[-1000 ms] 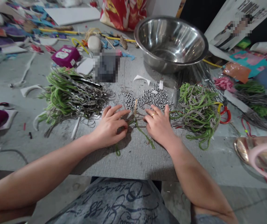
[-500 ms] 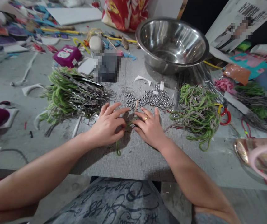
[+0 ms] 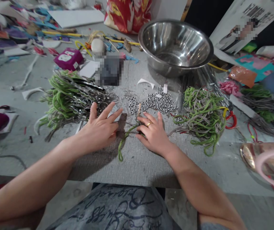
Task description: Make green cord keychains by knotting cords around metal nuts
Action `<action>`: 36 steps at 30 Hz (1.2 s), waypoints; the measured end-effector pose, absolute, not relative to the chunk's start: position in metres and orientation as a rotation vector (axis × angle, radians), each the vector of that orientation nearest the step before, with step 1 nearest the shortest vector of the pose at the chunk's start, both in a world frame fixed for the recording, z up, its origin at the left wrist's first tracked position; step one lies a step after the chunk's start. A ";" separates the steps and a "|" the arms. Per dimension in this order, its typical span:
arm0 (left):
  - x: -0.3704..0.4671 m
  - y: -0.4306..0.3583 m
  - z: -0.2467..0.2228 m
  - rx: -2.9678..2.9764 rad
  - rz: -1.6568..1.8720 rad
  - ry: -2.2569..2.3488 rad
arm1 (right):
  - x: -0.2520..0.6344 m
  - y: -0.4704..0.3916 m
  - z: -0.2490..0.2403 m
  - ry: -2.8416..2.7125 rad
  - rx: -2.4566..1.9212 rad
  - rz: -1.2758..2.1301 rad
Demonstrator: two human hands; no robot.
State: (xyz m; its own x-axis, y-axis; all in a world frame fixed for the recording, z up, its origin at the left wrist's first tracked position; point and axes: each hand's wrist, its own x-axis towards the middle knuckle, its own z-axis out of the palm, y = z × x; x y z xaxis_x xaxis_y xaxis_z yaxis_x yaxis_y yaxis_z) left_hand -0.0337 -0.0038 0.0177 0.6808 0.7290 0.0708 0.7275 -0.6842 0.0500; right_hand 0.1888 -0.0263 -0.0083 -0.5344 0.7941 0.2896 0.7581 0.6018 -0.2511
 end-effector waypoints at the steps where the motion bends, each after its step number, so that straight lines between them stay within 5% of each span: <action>1: -0.034 -0.004 0.018 2.866 0.127 1.243 | 0.189 -0.026 -0.008 -2.459 -1.248 0.133; 13: -0.041 0.006 0.027 2.748 0.513 1.454 | 0.186 -0.033 -0.005 -2.531 -1.194 0.027; 28: -0.034 0.011 0.014 2.696 0.513 1.481 | 0.175 -0.036 -0.004 -2.782 -1.200 0.155; 36: -0.026 0.010 0.028 1.793 0.769 1.235 | 0.180 -0.033 -0.002 -2.255 -1.152 0.051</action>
State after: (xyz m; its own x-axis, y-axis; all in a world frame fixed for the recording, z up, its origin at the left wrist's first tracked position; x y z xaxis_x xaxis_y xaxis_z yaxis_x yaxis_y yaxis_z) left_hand -0.0255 0.0101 0.0279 0.3358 0.9412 0.0374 0.4483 -0.1946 0.8724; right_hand 0.1804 -0.0328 -0.0022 -0.4435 0.7487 0.4927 0.7256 0.6227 -0.2930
